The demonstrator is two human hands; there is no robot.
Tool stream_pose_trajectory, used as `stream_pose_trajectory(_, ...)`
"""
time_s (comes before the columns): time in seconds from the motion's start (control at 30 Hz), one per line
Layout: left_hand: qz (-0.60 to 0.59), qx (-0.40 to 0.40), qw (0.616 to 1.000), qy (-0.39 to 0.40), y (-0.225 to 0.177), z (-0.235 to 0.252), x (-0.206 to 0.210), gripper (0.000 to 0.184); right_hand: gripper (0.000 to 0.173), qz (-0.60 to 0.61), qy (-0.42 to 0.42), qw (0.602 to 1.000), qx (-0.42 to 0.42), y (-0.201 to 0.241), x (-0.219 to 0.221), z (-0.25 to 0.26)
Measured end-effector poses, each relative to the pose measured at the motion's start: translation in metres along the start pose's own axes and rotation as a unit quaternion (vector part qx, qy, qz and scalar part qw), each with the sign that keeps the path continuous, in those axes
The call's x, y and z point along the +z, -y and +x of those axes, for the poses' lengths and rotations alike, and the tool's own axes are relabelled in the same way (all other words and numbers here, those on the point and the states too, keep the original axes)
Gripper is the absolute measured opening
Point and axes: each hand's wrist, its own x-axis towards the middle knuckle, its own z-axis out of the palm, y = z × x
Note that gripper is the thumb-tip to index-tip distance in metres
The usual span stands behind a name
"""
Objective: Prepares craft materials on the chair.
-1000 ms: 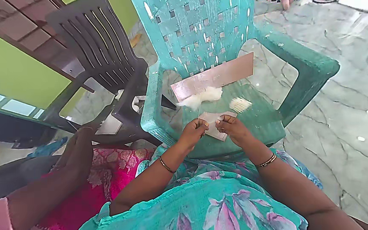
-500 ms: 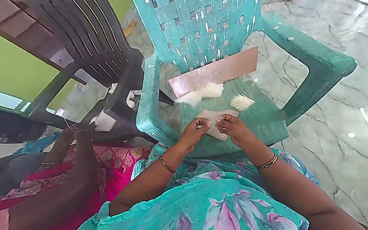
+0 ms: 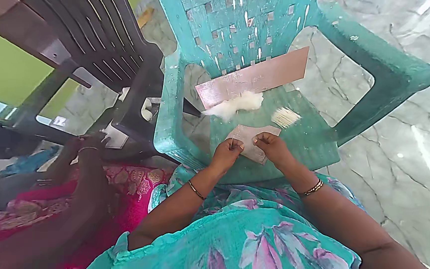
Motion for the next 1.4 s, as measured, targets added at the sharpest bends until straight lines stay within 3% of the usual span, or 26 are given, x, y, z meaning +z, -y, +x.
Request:
stream_pose_trajectory(0.13,0.1,-0.028,0.995,0.008,0.009,0.007,0.0,0.024,0.019,-0.21,-0.029,0.977,-0.04,-0.01,0.004,0.01)
stream_pose_trajectory(0.27,0.229,-0.054,0.971,0.039,0.007,0.008,-0.003,0.049,0.017,-0.288,-0.052,0.955,-0.039,-0.014,0.009,0.013)
stream_pose_trajectory(0.33,0.291,-0.044,0.955,0.047,0.004,0.003,-0.005,0.053,0.018,-0.306,-0.065,0.949,-0.042,-0.017,0.009,0.014)
stream_pose_trajectory(0.5,0.351,-0.016,0.934,0.058,0.003,-0.006,-0.013,0.045,0.026,-0.321,-0.066,0.944,-0.027,-0.016,0.001,0.016)
stream_pose_trajectory(0.67,0.315,0.021,0.948,0.037,0.008,-0.008,-0.017,0.027,0.025,-0.316,-0.08,0.945,-0.011,-0.013,-0.007,0.021)
stream_pose_trajectory(0.77,0.304,0.018,0.952,0.035,0.01,-0.009,-0.014,0.022,0.025,-0.316,-0.068,0.945,-0.054,-0.017,-0.006,0.024)
stream_pose_trajectory(0.93,0.326,-0.005,0.944,0.049,0.011,-0.01,-0.013,0.024,0.035,-0.35,0.032,0.921,-0.169,-0.024,0.001,0.027)
stream_pose_trajectory(1.07,0.334,-0.007,0.941,0.05,0.011,-0.013,-0.014,0.023,0.047,-0.431,0.167,0.864,-0.198,-0.023,0.006,0.024)
stream_pose_trajectory(1.2,0.335,-0.005,0.94,0.06,0.011,-0.015,-0.015,0.023,0.064,-0.509,0.234,0.807,-0.184,-0.025,-0.001,0.016)
stream_pose_trajectory(1.4,0.312,-0.013,0.942,0.124,0.008,-0.023,-0.011,0.024,0.066,-0.533,0.294,0.779,-0.152,-0.017,-0.035,-0.023)
